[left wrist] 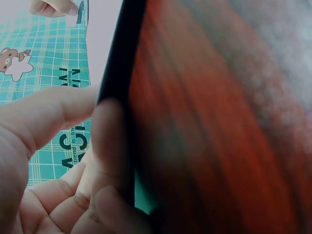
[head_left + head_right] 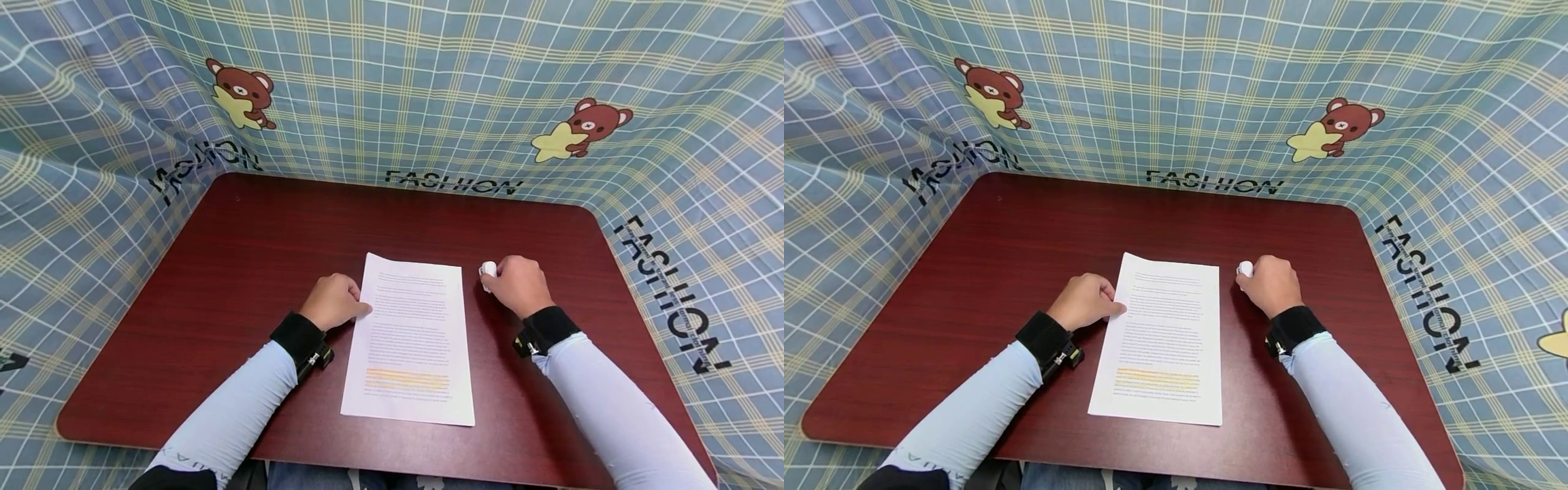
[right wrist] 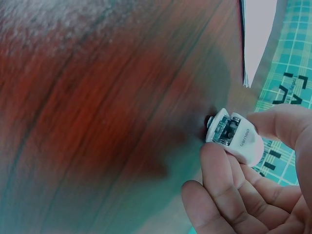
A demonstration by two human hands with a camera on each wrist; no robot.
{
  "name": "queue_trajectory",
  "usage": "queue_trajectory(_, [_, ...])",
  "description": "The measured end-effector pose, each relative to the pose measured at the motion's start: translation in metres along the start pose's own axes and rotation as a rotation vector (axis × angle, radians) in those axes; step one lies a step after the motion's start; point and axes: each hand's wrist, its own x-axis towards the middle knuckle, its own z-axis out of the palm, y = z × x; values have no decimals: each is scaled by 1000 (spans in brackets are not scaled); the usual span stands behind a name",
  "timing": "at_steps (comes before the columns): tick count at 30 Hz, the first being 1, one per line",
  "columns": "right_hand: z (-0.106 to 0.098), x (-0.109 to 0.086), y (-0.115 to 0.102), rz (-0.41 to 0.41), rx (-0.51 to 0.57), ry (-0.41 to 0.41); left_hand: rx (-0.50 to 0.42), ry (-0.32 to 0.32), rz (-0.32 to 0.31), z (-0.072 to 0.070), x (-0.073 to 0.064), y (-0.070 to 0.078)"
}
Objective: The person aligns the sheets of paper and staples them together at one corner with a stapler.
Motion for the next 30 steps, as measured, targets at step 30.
queue_trajectory(30, [-20, -9, -31, -82, -95, 114, 72, 77, 164, -14, 2, 11])
